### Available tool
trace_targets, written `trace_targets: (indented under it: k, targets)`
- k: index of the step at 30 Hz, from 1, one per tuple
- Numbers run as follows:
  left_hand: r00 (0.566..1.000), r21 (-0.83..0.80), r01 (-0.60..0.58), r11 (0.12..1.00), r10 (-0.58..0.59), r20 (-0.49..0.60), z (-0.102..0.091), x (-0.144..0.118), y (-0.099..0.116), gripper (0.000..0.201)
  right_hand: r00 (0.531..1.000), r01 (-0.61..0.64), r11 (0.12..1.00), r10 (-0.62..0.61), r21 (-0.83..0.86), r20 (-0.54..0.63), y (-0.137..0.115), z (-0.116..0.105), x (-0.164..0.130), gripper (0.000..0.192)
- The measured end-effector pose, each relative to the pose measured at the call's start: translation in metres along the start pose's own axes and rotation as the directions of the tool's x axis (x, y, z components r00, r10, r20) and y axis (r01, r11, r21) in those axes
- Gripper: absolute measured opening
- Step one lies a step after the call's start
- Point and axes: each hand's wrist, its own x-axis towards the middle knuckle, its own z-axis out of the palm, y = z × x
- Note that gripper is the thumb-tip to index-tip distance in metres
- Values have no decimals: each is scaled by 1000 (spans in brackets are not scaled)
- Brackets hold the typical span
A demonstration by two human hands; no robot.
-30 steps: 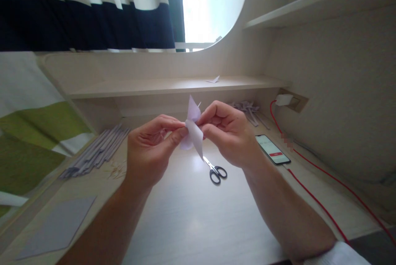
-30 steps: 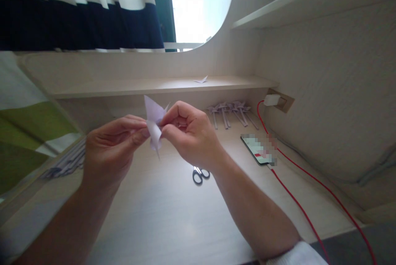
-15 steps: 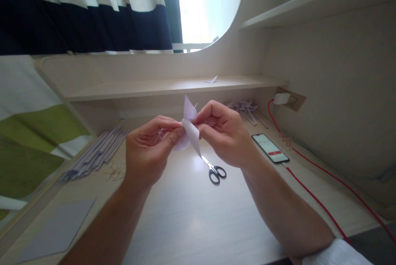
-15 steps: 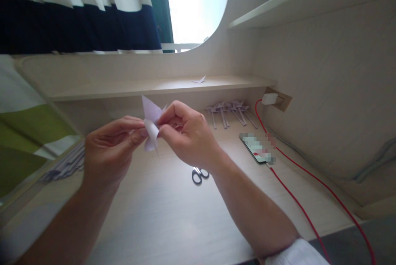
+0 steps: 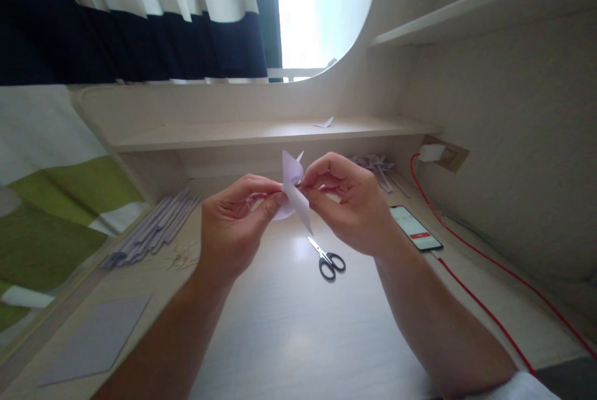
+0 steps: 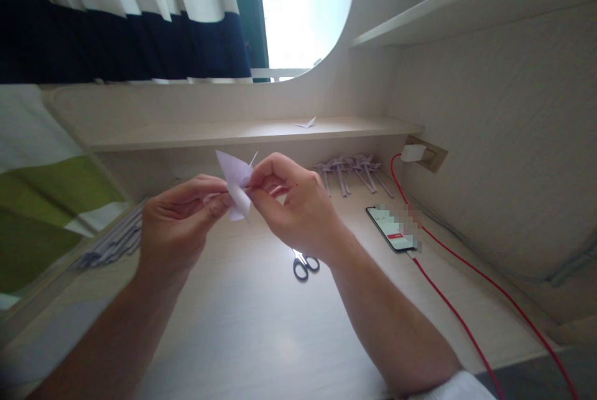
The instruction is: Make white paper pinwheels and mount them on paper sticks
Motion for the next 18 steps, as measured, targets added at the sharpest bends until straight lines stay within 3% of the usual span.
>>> trace_targets:
  k: [4, 12, 18]
  targets:
    - [1000, -3, -14, 1000, 14, 12, 0, 0, 0, 12, 1000, 0, 1000, 0, 5, 6, 2, 1, 1, 8]
    - [998, 102, -62, 993, 60, 21, -1, -2, 4, 6, 993, -113, 950, 96, 291, 70, 8, 0, 5, 11]
    - [997, 166, -82, 983, 80, 21, -4, -3, 4, 5, 991, -118, 949, 93, 292, 99, 8, -1, 5, 13]
